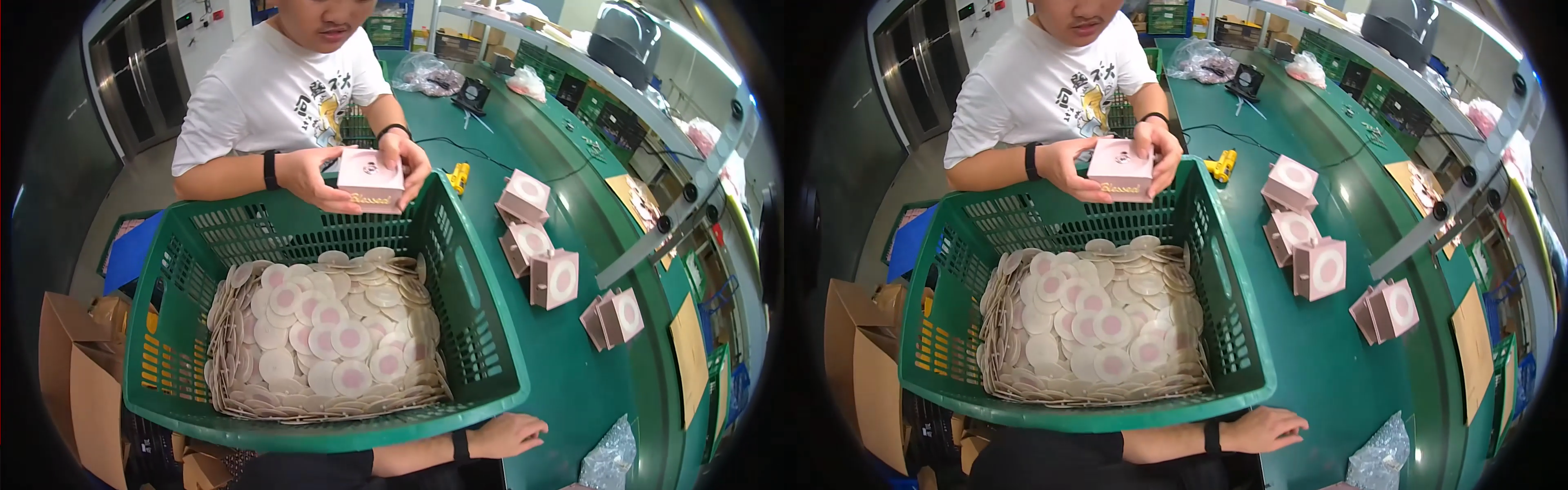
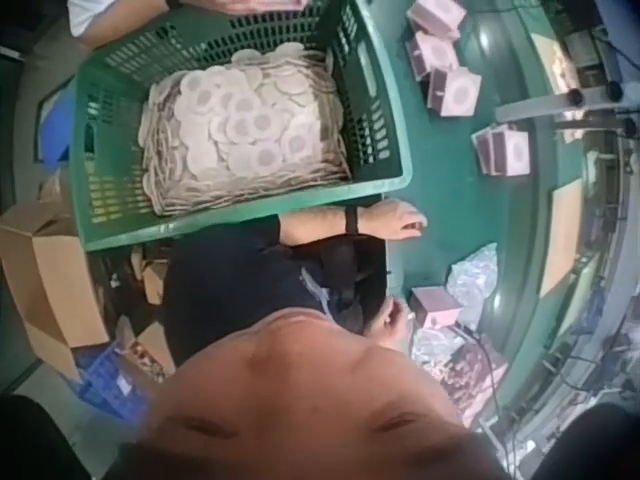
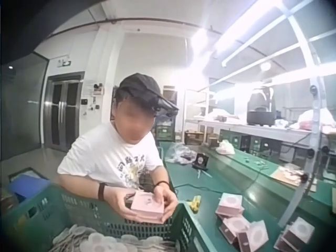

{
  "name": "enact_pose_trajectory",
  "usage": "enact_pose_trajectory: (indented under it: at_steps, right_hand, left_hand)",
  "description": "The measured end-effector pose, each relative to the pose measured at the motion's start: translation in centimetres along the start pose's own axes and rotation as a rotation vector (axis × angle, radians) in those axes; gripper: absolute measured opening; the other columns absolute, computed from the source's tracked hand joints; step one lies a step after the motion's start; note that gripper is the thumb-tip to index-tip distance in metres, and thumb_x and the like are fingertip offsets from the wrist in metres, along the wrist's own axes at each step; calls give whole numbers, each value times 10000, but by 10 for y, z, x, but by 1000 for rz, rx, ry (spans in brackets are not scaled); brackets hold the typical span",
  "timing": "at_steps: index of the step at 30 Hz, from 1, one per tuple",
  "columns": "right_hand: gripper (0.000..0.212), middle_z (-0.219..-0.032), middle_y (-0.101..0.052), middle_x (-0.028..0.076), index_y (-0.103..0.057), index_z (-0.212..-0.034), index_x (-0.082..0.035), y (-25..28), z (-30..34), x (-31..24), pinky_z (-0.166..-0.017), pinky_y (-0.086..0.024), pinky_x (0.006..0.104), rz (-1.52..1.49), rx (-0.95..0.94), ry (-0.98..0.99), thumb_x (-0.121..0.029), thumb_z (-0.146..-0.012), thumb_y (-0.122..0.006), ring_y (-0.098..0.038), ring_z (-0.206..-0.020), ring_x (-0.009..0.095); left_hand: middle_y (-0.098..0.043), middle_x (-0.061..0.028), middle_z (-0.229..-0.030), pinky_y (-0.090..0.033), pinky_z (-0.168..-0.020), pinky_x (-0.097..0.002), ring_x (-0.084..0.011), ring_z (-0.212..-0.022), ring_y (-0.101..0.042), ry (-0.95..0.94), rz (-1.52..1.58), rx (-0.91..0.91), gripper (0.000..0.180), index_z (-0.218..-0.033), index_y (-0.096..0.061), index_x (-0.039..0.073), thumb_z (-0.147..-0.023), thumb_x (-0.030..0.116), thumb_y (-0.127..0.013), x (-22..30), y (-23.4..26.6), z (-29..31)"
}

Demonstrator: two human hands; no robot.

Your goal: The person assembles music boxes by picking up a pink box, inserting a white handle into the side, and securing it with a power screwdriver. They then place the finished box onto a stack on the workbench and repeat the process.

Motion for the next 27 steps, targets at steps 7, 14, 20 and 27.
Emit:
enact_pose_trajectory:
  at_steps: [7, 14, 20, 27]
  right_hand:
    - [219, -816, -667, 95, -654, -1071, -5, -46, -42, -47, -619, -483, 273, -51, -138, 187, -141, -912, -717, -593, -669, 160]
    - [219, -822, -670, 98, -654, -1076, -6, -63, -59, -67, -622, -487, 276, 2, -104, 229, -137, -912, -715, -601, -675, 165]
    - [219, -828, -673, 101, -655, -1080, -7, -72, -64, -65, -624, -490, 279, -10, -74, 247, -133, -912, -714, -607, -681, 170]
    - [219, -835, -676, 105, -655, -1085, -8, -60, -52, -54, -626, -494, 283, -39, -17, 244, -129, -913, -713, -615, -687, 175]
  left_hand:
    - [-672, -142, -1059, -530, -793, -386, -293, -871, -672, 3, 84, -62, 276, -1138, -593, 32, -938, 219, -629, -17, -10, -1]
    - [-666, -142, -1026, -529, -780, -392, -302, -867, -668, 37, 103, -4, 255, -1114, -598, 30, -940, 215, -625, -3, 2, -9]
    - [-659, -142, -992, -528, -767, -397, -311, -862, -664, 94, 67, 14, 235, -1090, -602, 29, -943, 211, -620, 12, 3, -18]
    - [-652, -142, -953, -526, -751, -403, -321, -857, -659, 153, 15, 0, 215, -1061, -607, 27, -945, 207, -615, 29, 32, -18]
Point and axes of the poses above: each hand's wrist, its own z-axis away from the middle knuckle, its own y-axis out of the back of the hand, x = y × z, the point moved 2 cm from there along -z, towards the middle knuckle
